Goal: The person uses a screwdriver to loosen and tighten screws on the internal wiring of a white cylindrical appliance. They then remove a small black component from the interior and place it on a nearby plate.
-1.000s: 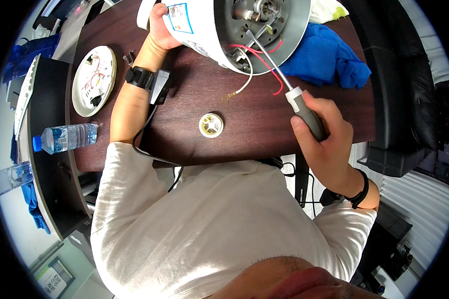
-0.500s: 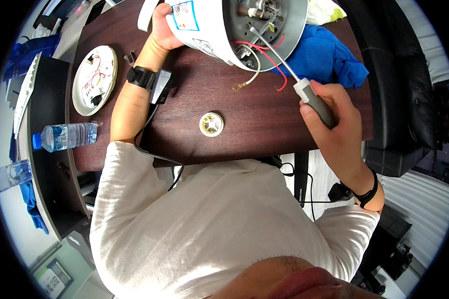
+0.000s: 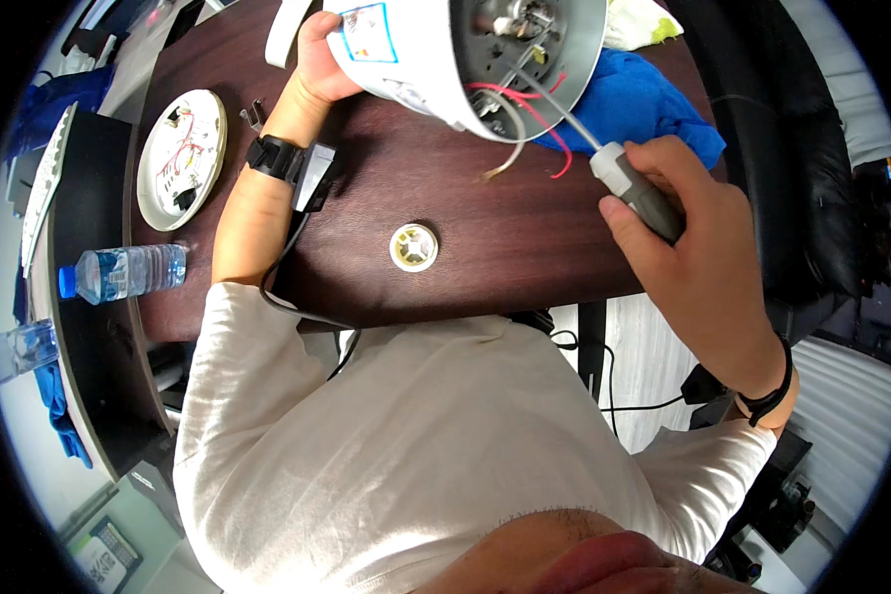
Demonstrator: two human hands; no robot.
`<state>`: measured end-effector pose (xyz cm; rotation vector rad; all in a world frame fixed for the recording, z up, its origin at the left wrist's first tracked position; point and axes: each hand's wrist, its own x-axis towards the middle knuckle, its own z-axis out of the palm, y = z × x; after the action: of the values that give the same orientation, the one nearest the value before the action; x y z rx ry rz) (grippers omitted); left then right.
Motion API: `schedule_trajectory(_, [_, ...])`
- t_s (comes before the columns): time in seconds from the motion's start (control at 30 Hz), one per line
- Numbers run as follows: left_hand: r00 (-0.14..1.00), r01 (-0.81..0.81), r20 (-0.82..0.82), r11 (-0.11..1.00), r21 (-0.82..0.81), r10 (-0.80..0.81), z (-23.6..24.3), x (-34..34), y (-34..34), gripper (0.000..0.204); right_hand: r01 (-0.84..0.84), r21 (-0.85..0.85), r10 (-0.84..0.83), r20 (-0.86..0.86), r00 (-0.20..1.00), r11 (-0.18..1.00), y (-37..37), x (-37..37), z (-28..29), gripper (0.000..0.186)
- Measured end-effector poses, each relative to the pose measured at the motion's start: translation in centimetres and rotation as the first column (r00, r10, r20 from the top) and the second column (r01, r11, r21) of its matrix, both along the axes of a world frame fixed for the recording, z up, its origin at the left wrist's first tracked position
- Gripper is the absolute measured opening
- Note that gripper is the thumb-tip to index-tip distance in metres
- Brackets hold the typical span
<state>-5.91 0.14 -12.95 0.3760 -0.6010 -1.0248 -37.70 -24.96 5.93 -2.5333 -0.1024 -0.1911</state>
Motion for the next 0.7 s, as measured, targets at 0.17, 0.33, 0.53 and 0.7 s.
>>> schedule_trajectory(0.17, [0.995, -0.098, -0.034, 0.995, 0.012, 0.099, 0.4, -0.2, 0.1, 0.069, -0.01, -0.276, 0.048, 0.133, 0.99, 0.961, 1.3, 0.2, -1.9, 0.028])
schedule_trajectory(0.33, [0.999, -0.039, -0.037, 0.999, 0.026, 0.04, 1.3, -0.6, -0.8, 0.067, 0.081, -0.652, 0.083, 0.218, 0.972, 0.754, 1.6, 0.4, -2.2, 0.03])
schedule_trajectory(0.53, [0.999, -0.037, -0.022, 0.999, 0.017, 0.038, 1.7, -0.6, -0.7, 0.066, -0.008, -0.623, 0.169, 0.2, 0.965, 0.782, -1.2, 1.2, -2.2, 0.035])
schedule_trajectory(0.7, [1.0, -0.016, 0.007, 1.0, -0.018, 0.016, 1.9, -1.2, -0.8, 0.066, -0.044, -0.569, 0.133, 0.116, 0.984, 0.821, -0.7, 0.6, -2.8, 0.035])
